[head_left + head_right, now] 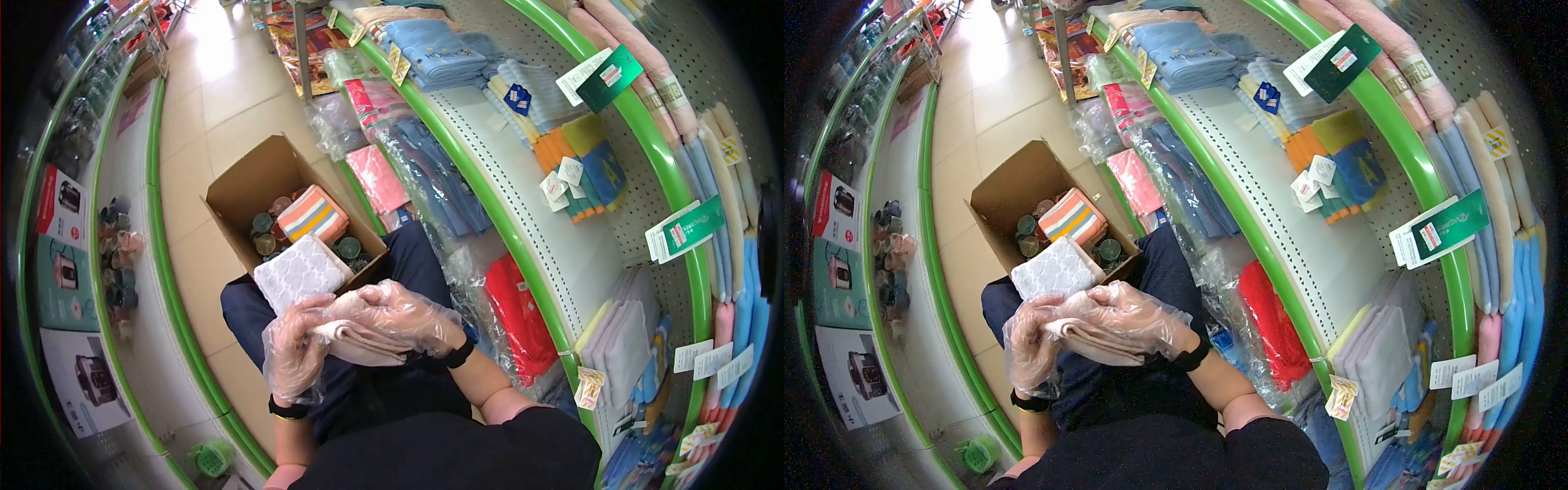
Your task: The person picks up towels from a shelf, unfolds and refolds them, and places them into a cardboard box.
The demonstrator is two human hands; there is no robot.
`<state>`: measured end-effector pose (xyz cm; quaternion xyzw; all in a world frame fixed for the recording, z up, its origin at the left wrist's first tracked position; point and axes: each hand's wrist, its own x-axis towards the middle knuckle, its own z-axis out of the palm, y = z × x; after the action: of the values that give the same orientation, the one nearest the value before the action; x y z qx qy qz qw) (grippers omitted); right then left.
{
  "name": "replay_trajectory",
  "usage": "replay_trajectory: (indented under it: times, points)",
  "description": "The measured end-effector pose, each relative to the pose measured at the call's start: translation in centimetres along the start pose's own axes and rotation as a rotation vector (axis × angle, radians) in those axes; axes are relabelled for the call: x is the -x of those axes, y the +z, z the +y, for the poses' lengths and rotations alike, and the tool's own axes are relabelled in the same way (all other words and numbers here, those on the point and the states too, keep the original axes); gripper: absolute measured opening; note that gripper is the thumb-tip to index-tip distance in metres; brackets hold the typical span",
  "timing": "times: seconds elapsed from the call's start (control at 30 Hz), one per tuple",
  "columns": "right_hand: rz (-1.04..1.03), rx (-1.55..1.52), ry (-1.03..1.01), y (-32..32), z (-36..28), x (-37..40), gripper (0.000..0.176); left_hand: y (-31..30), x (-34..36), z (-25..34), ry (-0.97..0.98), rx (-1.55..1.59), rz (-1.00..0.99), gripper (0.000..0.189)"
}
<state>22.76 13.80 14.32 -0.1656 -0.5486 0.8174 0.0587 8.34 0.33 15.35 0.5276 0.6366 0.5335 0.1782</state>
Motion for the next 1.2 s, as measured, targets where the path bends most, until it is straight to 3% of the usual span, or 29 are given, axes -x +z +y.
replay_trajectory:
  times: [0.2, 0.33, 0.67, 0.93, 1.0, 1.07, 1.13, 1.17, 1.2]
  points:
    - [0.151, 0.345, -0.045, -0.1, 1.1, -0.6, 0.019, -0.4, 0.3, -1.0, 0.017, -0.018, -0.033, 0.021]
    - [0.143, 0.294, -0.061, 0.7, -0.3, -0.6, 0.021, -0.7, 0.2, -0.9, 0.019, 0.006, -0.01, 0.018]
    - [0.12, 0.981, -0.346, 1.0, -0.8, 0.0, 0.017, -0.5, 0.1, -1.2, 0.008, -0.048, -0.072, 0.011]
    - [0.064, 1.016, -0.324, 0.8, 0.6, 0.0, 0.026, -1.0, 0.0, -1.7, -0.089, 0.109, -0.198, 0.019]
    - [0.094, 1.162, -0.554, 0.3, 2.3, -0.3, 0.028, -1.0, 0.1, -2.0, -0.075, 0.127, -0.192, 0.019]
    - [0.055, 1.299, -0.593, 0.0, 2.8, -0.1, 0.027, -1.1, 0.0, -1.9, -0.083, 0.125, -0.203, 0.019]
    - [0.062, 1.839, -0.86, -0.2, 2.1, 0.2, 0.023, -0.6, -0.3, -1.3, -0.007, 0.14, -0.099, 0.017]
    - [0.153, 1.39, -0.726, 0.9, 0.8, 0.3, 0.021, -0.6, -0.3, -1.3, -0.029, 0.094, -0.092, 0.016]
    - [0.155, 1.394, -0.734, 0.8, 0.6, 0.0, 0.021, -0.5, -0.3, -1.2, -0.05, 0.048, -0.085, 0.016]
